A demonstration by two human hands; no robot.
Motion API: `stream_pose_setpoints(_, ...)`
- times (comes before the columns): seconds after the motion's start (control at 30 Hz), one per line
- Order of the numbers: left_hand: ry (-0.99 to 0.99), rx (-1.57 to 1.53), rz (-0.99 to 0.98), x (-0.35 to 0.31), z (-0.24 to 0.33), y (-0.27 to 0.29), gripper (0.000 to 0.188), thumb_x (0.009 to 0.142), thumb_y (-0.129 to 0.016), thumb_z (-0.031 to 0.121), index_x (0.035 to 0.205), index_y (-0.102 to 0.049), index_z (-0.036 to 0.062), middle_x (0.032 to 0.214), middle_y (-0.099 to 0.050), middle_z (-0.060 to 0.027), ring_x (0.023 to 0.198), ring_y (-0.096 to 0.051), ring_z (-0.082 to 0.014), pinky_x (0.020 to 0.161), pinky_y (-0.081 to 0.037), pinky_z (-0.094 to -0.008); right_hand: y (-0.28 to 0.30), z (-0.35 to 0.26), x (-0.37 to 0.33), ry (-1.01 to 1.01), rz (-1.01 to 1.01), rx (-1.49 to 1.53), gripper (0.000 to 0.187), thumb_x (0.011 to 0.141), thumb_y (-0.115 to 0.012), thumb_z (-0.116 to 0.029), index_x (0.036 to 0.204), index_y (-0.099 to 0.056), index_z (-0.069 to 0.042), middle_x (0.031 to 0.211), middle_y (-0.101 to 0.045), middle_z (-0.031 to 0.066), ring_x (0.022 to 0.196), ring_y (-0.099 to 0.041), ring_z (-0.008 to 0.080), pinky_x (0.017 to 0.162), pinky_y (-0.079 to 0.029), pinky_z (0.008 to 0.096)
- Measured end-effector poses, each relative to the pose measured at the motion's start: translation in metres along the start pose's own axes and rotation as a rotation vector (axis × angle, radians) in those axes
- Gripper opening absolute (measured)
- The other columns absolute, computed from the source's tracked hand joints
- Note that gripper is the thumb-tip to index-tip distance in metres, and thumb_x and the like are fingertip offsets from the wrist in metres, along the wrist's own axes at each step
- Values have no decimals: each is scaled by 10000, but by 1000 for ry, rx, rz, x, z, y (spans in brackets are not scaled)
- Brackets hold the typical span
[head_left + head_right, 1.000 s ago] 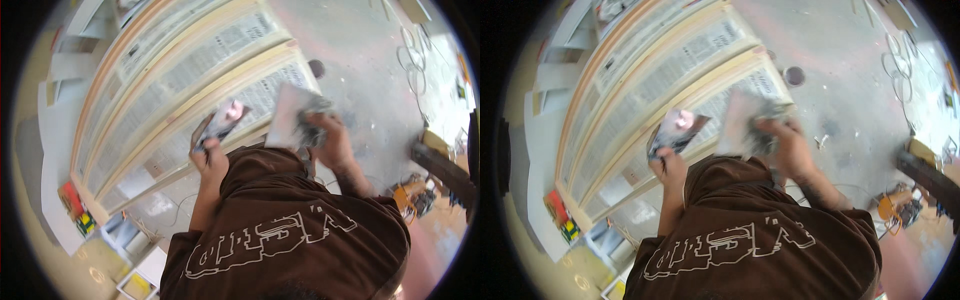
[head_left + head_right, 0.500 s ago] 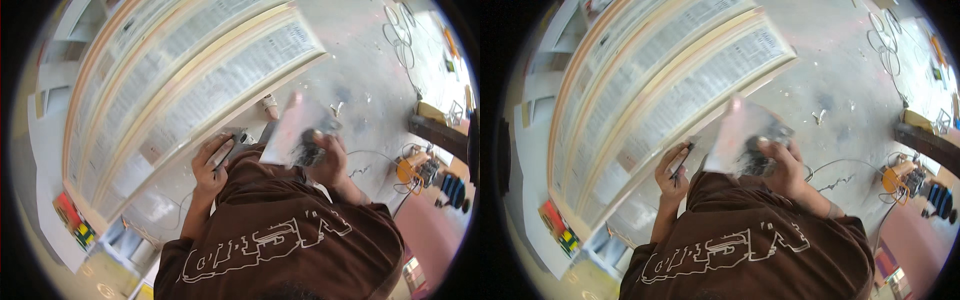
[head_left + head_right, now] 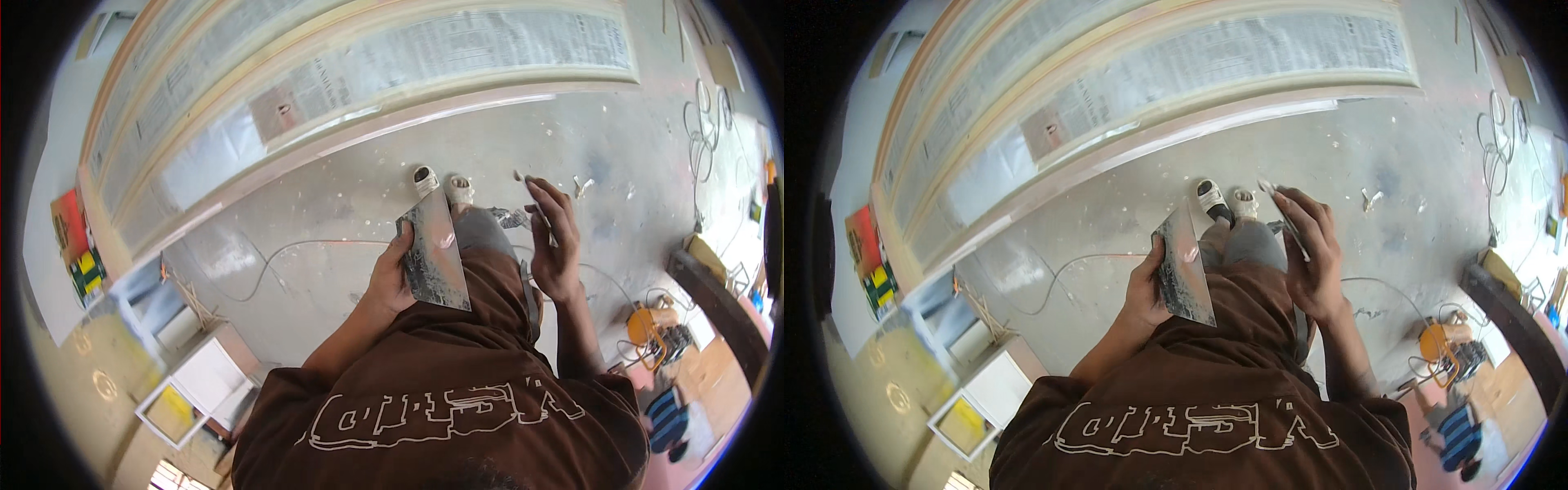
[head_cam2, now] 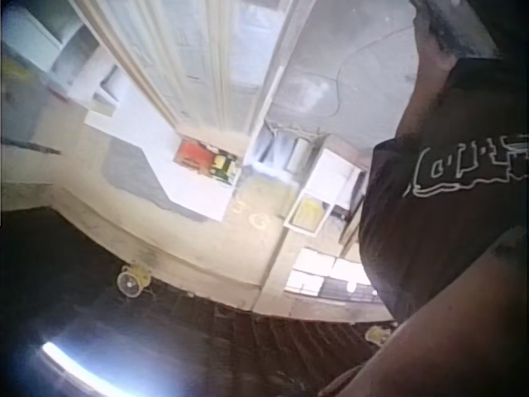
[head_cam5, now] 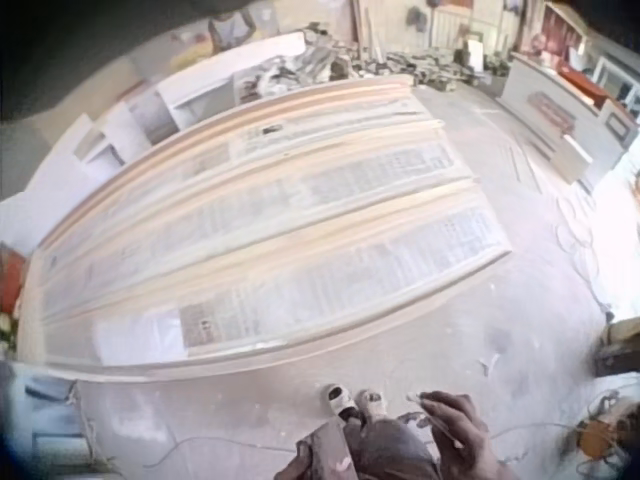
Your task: Applying putty to furniture seams and sanding them smooth.
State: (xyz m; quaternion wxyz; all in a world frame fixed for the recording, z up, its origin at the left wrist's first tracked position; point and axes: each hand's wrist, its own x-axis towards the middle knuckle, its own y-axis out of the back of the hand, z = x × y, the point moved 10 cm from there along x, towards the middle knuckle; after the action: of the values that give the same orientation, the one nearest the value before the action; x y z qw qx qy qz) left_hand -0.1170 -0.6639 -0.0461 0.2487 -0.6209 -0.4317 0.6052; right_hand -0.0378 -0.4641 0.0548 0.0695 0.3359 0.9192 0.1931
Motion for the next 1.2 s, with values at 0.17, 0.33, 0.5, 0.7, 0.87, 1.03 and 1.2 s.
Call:
stream_pose_setpoints(0.17,-156,38,67,-19,23,22,499,1039,-479,406,1379,-479,42,1249,-632,-134,1116,-651,-269,961,-548,-435,-68,-2,17,211,-167,-205,635,751,-566,154,1353,-566,-49,1338,-563,173,1181,-529,377,1017,-446,436)
stream_pose_setpoints(0.33,-239,-101,-23,-50,49,41,435,1045,-460,400,1307,-537,62,1193,-662,-132,1093,-665,-286,938,-561,-469,-126,-23,14,323,-216,-132,654,740,-569,139,1366,-548,-53,1333,-557,185,1144,-537,387,990,-460,450)
stream_pose_setpoints(0.5,-237,-113,56,-77,77,67,374,1056,-459,354,1268,-591,77,1159,-684,-122,1070,-673,-263,918,-566,-445,-171,-31,7,303,-183,-77,600,789,-553,149,1363,-544,-25,1341,-554,206,1175,-539,383,1003,-454,437)
stream_pose_setpoints(0.7,-220,-147,118,-129,147,111,370,1047,-472,336,1276,-567,61,1154,-677,-123,1069,-670,-264,935,-556,-437,-239,-24,-4,104,-41,-86,426,950,-454,107,1360,-529,21,1359,-546,216,1276,-527,347,1040,-448,405)
stream_pose_setpoints(0.87,-198,-229,58,-178,204,132,408,1038,-515,336,1327,-520,48,1223,-643,-137,1118,-645,-274,984,-523,-447,-303,-42,-21,68,24,-147,371,1038,-400,-16,1397,-475,38,1390,-509,184,1245,-532,248,932,-526,368)
stream_pose_setpoints(1.03,-299,-168,70,-221,257,145,460,1032,-517,376,1332,-507,27,1220,-635,-155,1121,-633,-280,987,-516,-447,-371,-116,-9,218,-91,-324,522,822,-593,98,1321,-592,-55,1331,-572,170,1211,-534,362,1036,-446,432)
stream_pose_setpoints(1.2,-329,-167,39,-225,284,138,452,1043,-474,385,1300,-529,16,1212,-641,-176,1130,-640,-292,987,-522,-463,-422,-165,9,270,-237,-568,648,698,-576,118,1309,-613,-96,1311,-578,147,1182,-515,370,1014,-445,471)
